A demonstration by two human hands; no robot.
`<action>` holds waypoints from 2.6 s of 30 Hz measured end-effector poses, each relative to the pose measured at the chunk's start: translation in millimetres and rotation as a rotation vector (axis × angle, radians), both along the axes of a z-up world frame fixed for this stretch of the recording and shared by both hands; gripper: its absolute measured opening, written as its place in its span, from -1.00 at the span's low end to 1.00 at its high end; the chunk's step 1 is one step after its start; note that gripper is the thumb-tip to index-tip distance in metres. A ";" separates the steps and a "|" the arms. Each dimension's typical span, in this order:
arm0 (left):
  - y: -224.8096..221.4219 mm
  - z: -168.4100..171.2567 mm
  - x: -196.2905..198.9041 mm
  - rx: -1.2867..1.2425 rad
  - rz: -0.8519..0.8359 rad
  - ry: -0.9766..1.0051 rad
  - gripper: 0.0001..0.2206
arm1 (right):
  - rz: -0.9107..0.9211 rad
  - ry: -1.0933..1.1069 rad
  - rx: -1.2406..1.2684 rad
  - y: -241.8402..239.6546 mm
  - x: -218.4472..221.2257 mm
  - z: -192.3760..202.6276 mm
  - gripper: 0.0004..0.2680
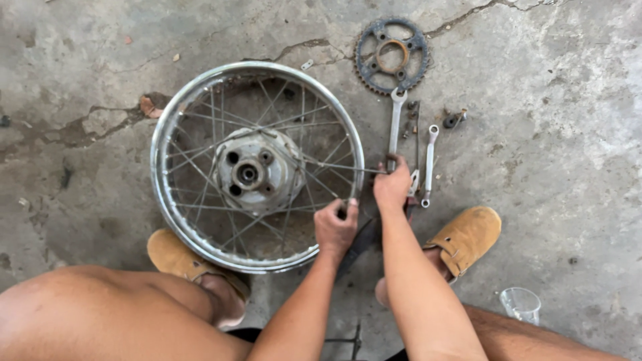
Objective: Checking and adjusting the tension of spokes on a motorcycle wheel rim
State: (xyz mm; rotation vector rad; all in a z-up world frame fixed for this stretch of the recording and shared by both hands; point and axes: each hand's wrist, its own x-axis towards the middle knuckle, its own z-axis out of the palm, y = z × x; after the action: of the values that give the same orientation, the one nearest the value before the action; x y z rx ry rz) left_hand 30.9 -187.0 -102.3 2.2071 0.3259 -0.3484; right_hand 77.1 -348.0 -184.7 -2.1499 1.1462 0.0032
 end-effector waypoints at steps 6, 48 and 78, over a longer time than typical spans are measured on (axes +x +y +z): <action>18.2 -2.2 -0.8 0.096 0.078 0.039 -0.64 | 0.086 0.126 -0.048 0.4 -5.3 -14.0 -0.85; 91.3 -26.9 -24.7 -0.361 0.343 0.426 -0.69 | -0.373 -0.136 0.280 78.2 -83.0 27.8 -0.79; 65.9 -61.3 -21.4 -0.369 0.183 0.419 -0.67 | 0.182 0.017 0.115 79.5 -24.1 107.7 -0.58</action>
State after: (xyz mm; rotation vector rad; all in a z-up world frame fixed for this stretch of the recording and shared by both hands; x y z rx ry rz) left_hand 9.5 -121.1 -163.6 1.7178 0.6320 -0.7111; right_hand 53.0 -268.4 -77.1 -2.1469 0.9330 0.1655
